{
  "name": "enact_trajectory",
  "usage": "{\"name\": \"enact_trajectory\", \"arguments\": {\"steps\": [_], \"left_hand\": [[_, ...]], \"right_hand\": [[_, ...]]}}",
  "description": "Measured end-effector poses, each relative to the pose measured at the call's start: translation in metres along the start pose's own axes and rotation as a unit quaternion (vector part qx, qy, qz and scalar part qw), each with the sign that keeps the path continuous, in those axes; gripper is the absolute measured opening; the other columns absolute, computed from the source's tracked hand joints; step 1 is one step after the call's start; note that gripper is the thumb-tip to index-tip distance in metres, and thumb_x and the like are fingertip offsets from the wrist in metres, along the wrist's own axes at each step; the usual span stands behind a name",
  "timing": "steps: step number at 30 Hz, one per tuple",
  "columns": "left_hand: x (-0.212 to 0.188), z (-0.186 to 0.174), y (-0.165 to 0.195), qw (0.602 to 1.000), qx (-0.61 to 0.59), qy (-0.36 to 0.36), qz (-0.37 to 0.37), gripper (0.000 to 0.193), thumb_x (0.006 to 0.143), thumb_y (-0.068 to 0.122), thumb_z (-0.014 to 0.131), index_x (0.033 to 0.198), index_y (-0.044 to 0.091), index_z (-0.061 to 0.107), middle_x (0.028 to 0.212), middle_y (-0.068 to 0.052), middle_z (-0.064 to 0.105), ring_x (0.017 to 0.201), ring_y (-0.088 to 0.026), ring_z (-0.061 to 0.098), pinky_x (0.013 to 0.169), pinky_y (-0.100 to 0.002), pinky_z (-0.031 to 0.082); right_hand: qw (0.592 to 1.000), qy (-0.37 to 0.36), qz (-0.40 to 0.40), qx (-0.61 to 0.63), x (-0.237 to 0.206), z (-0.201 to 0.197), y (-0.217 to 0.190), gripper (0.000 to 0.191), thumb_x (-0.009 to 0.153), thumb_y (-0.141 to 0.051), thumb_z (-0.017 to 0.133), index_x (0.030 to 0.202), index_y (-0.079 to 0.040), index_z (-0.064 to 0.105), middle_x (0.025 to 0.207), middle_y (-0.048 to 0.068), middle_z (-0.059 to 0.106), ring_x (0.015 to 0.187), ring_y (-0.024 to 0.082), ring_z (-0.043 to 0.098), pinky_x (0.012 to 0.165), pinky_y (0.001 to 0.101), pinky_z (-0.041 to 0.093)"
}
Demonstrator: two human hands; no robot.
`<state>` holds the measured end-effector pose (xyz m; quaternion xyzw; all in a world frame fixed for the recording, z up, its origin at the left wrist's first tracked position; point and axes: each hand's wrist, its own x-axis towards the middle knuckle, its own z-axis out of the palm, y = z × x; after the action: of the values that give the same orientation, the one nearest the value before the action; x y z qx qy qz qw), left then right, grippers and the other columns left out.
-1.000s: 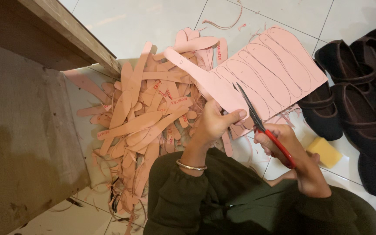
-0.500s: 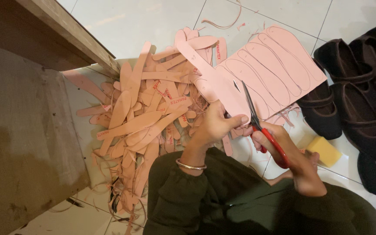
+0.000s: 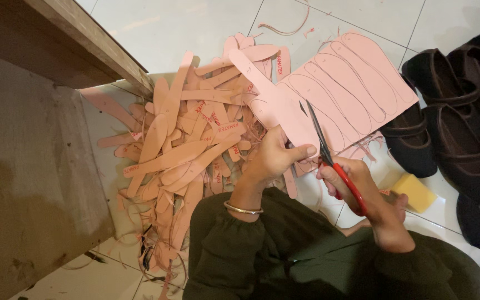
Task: The person sits on the floor and cuts elongated pink foam shoe components with red-handled scissors, following drawn outlines on the sheet. They cut out each piece one at a time, trim the edges, and place the finished pieces onto a growing pile of cut components beside them.
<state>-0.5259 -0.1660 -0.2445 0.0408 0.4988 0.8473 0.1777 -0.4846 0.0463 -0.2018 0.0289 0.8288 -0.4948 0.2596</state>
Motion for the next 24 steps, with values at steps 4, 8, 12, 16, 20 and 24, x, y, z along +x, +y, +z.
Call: {"name": "enact_trajectory", "arguments": {"steps": [4, 8, 12, 16, 20, 24], "left_hand": [[0.0, -0.002, -0.002, 1.0, -0.004, 0.007, -0.014, 0.02, 0.088, 0.006, 0.077, 0.102, -0.005, 0.067, 0.088, -0.006, 0.072, 0.075, -0.011, 0.067, 0.068, -0.026, 0.056], [0.001, -0.004, -0.012, 0.999, 0.031, 0.015, -0.01, 0.021, 0.089, 0.005, 0.078, 0.104, -0.006, 0.067, 0.088, -0.007, 0.071, 0.075, -0.011, 0.066, 0.067, -0.027, 0.055], [0.007, -0.001, -0.027, 0.996, -0.082, 0.002, 0.037, 0.021, 0.103, 0.014, 0.07, 0.111, -0.006, 0.065, 0.092, -0.006, 0.068, 0.077, -0.011, 0.062, 0.068, -0.027, 0.052], [0.012, 0.011, -0.039, 0.997, -0.058, 0.018, -0.042, 0.03, 0.104, 0.027, 0.062, 0.113, -0.001, 0.068, 0.096, -0.003, 0.071, 0.083, -0.009, 0.067, 0.075, -0.026, 0.056], [0.014, 0.025, -0.047, 0.988, -0.055, 0.031, -0.14, 0.029, 0.102, 0.03, 0.063, 0.114, 0.005, 0.067, 0.096, -0.002, 0.068, 0.083, -0.008, 0.064, 0.072, -0.025, 0.053], [0.018, 0.022, -0.045, 0.992, -0.081, 0.072, -0.061, 0.024, 0.1, 0.025, 0.067, 0.111, 0.004, 0.069, 0.097, -0.002, 0.069, 0.084, -0.01, 0.064, 0.075, -0.025, 0.054]], "right_hand": [[0.999, 0.03, -0.004, -0.04, 0.002, 0.0, 0.008, 0.03, 0.094, -0.036, 0.064, 0.09, -0.006, 0.071, 0.052, -0.001, 0.052, 0.045, 0.008, 0.047, 0.041, 0.0262, 0.038], [0.999, 0.015, -0.032, 0.019, 0.006, -0.005, 0.014, 0.033, 0.095, -0.032, 0.07, 0.083, -0.002, 0.066, 0.055, -0.001, 0.052, 0.045, 0.009, 0.047, 0.041, 0.0255, 0.036], [0.994, 0.078, 0.043, 0.057, 0.013, -0.006, 0.01, 0.023, 0.091, -0.025, 0.072, 0.087, -0.003, 0.07, 0.056, 0.002, 0.053, 0.045, 0.01, 0.047, 0.041, 0.0257, 0.036], [0.981, 0.089, 0.035, 0.169, 0.021, -0.003, 0.003, 0.023, 0.087, -0.019, 0.076, 0.101, -0.004, 0.065, 0.068, 0.0, 0.056, 0.056, 0.008, 0.053, 0.049, 0.0234, 0.042], [0.967, 0.134, 0.023, 0.216, 0.015, -0.008, 0.003, 0.028, 0.085, -0.015, 0.074, 0.104, 0.0, 0.061, 0.066, 0.004, 0.057, 0.055, 0.012, 0.056, 0.051, 0.0253, 0.046], [0.97, 0.148, 0.05, 0.185, 0.011, -0.03, 0.005, 0.02, 0.084, -0.013, 0.073, 0.09, 0.002, 0.06, 0.064, 0.006, 0.059, 0.052, 0.014, 0.054, 0.047, 0.0282, 0.041]]}}
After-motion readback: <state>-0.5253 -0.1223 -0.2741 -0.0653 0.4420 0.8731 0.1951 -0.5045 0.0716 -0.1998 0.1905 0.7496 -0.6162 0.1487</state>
